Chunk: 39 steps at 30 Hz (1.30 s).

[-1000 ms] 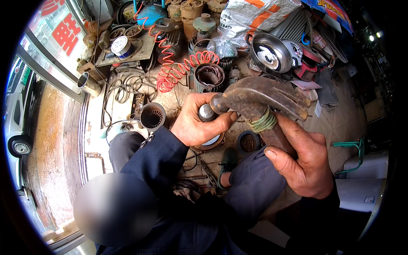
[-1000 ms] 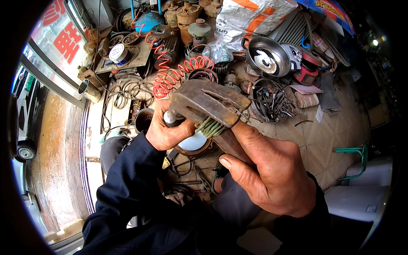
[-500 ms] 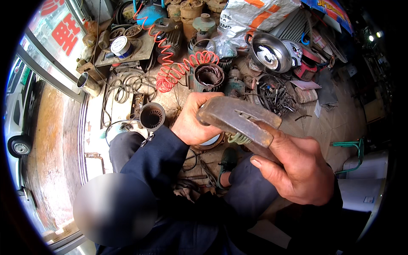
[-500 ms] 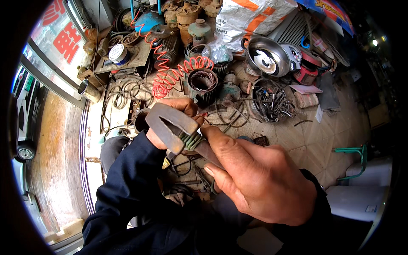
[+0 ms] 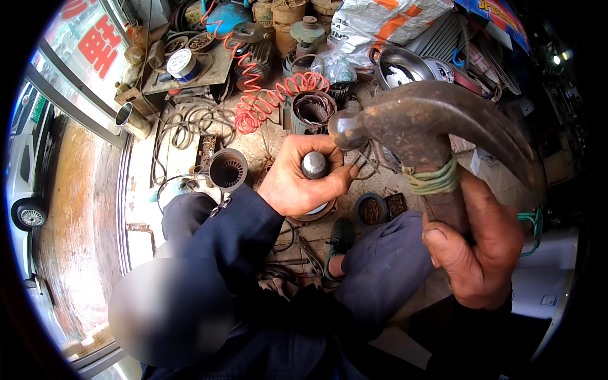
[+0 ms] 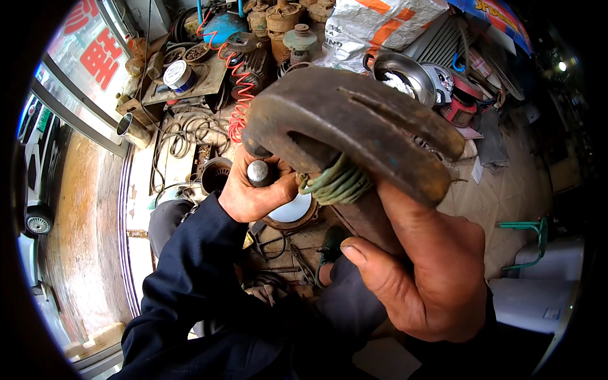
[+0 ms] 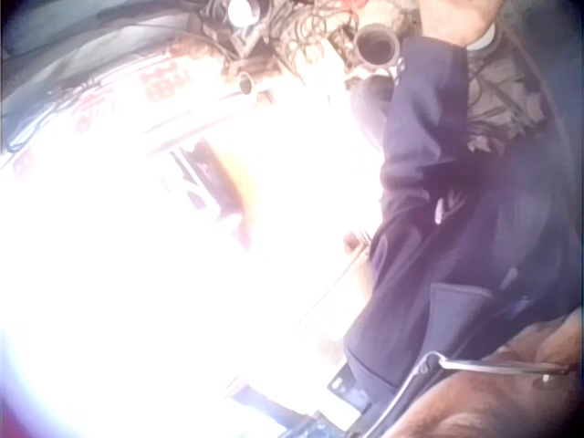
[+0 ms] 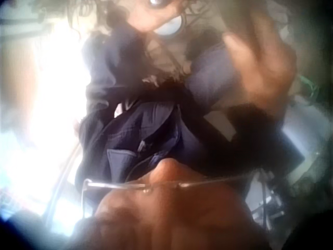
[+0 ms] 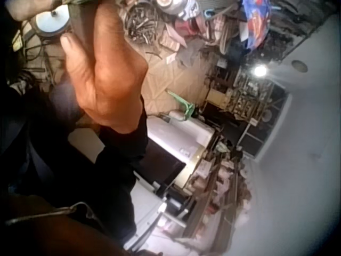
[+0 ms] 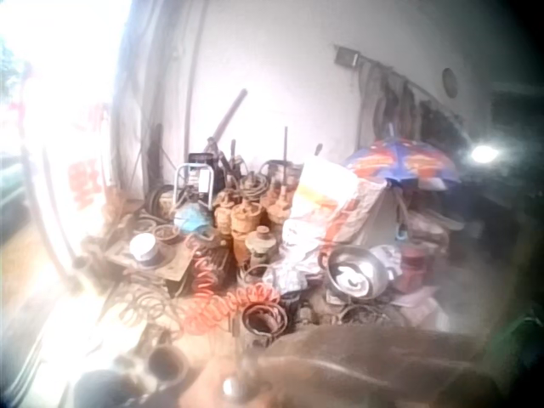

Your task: The person sits on the floor and uses a hammer and a screwdriver to work on a circular mechanical part. They hammer a small metal piece into the center of the part, then use a screwdriver to tighten a screw. The person also handles small metal rings and other components from a nearby container.

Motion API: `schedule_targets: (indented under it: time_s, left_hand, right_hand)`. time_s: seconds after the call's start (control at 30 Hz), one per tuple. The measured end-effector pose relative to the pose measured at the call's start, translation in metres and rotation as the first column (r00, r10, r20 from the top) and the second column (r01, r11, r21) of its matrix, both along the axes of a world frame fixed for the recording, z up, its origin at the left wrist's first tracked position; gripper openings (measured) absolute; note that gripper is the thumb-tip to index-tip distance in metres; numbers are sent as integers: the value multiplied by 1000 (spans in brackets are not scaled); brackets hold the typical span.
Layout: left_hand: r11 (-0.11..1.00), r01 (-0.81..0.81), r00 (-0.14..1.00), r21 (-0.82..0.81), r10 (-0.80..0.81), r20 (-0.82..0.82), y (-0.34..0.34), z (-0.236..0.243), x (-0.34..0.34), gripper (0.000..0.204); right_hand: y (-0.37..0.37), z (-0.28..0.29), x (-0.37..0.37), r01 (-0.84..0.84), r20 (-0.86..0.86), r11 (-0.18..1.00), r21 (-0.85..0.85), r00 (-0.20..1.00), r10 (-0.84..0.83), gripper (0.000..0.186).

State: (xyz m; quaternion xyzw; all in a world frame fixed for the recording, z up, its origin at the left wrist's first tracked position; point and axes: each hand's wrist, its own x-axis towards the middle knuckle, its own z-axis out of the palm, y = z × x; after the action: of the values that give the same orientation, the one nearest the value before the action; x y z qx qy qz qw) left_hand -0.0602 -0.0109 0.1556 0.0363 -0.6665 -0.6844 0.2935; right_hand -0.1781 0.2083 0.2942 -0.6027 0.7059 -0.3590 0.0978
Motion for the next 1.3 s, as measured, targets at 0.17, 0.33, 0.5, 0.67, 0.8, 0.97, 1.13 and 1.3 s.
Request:
schedule_targets:
  time_s: [0.17, 0.33, 0.5, 0.67, 0.8, 0.97, 1.13, 1.3]
  left_hand:
    - [998, -36, 999, 53, 34, 39, 3, 1, 3, 28]
    - [1000, -7, 1000, 27, 7, -3, 9, 2, 4, 14]
    - [978, 25, 998, -206, -14, 53, 1, -1, -1, 5]
    - [992, 55, 998, -110, -51, 39, -2, -7, 2, 15]
    - [998, -33, 999, -58, 33, -10, 0, 9, 9, 22]
    - [1000, -22, 1000, -17, 22, -2, -12, 7, 17, 25]
    - [997, -26, 998, -71, 30, 60, -6, 8, 8, 25]
    - [998, -26, 998, -61, 30, 63, -4, 6, 7, 25]
  right_hand:
    - [-5, -4, -2, -31, -12, 999, -11, 999, 31, 57]
    - [1, -1, 1, -44, -87, 996, -83, 996, 37, 57]
    - [3, 6, 21, -19, -127, 998, 55, 992, 25, 59]
    - [-8, 3, 11, -149, -180, 974, 172, 967, 179, 64]
    - [13, 7, 6, 40, -84, 997, -59, 995, -45, 63]
    - [15, 2, 1, 87, 20, 996, 20, 996, -87, 61]
    - [15, 1, 3, 88, 52, 994, 70, 994, -92, 59]
    - [13, -1, 4, 80, 63, 993, 91, 994, -86, 58]
